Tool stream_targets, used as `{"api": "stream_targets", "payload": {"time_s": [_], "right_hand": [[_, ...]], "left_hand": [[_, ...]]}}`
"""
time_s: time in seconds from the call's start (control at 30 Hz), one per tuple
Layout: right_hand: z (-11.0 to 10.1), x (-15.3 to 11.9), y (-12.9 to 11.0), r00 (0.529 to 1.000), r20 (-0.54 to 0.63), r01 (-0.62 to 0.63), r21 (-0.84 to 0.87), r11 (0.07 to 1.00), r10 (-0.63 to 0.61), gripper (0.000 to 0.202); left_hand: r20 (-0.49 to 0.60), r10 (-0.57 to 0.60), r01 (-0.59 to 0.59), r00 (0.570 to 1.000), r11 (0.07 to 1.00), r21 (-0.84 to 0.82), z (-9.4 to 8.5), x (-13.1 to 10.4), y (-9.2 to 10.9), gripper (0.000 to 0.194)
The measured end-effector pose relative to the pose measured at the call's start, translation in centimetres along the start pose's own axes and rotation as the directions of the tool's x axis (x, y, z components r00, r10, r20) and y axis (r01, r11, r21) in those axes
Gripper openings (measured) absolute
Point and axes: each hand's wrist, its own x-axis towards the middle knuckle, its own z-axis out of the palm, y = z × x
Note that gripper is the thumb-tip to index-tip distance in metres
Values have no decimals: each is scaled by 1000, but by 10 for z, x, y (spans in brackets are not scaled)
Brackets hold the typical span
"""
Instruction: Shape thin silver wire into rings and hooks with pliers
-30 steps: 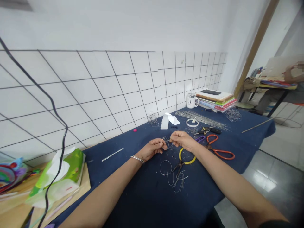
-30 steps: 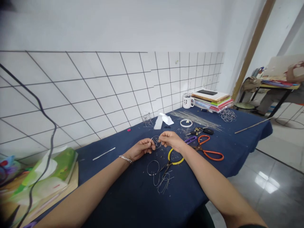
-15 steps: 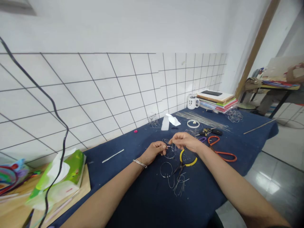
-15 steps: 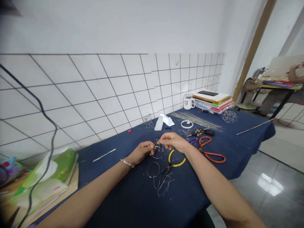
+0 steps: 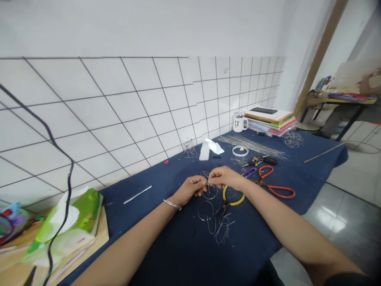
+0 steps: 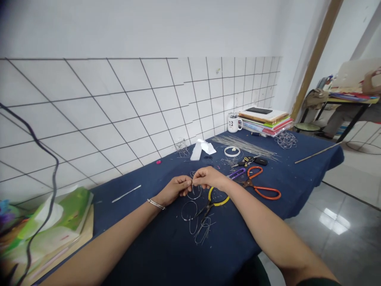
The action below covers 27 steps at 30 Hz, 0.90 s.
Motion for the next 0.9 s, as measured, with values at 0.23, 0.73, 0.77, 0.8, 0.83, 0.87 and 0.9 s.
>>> {"api": "stream_targets", "payload": {"time_s": [0.23, 0.73, 0.77, 0.8, 0.83, 0.87, 0.9], "right_hand": [[-8, -1, 0, 999, -33, 9, 33, 999, -8, 23], [-5, 10, 12, 938, -340, 126, 149, 981, -69, 22], [-5, 10, 11, 930, -360, 132, 149, 980, -70, 21], [-5, 10, 11, 929, -364, 132, 156, 979, -67, 21], [-6, 9, 11, 933, -355, 124, 166, 978, -58, 21], [-7, 9, 10, 942, -332, 107, 170, 980, -46, 22], [-7, 8, 10, 956, -292, 84, 161, 983, -34, 22]], "left_hand": [[13, -25, 25, 1000, 999, -31, -2, 1, -2, 28], [-75, 170, -127, 983, 909, 397, 7, 1, -6, 17], [-89, 210, -147, 974, 877, 457, 7, 1, -7, 15], [-103, 247, -161, 964, 842, 515, 6, 2, -8, 13], [-116, 280, -167, 953, 805, 569, 6, 2, -9, 12], [-127, 310, -170, 942, 769, 617, 6, 1, -9, 10], [-137, 337, -169, 931, 735, 656, 5, 0, -9, 10]]}}
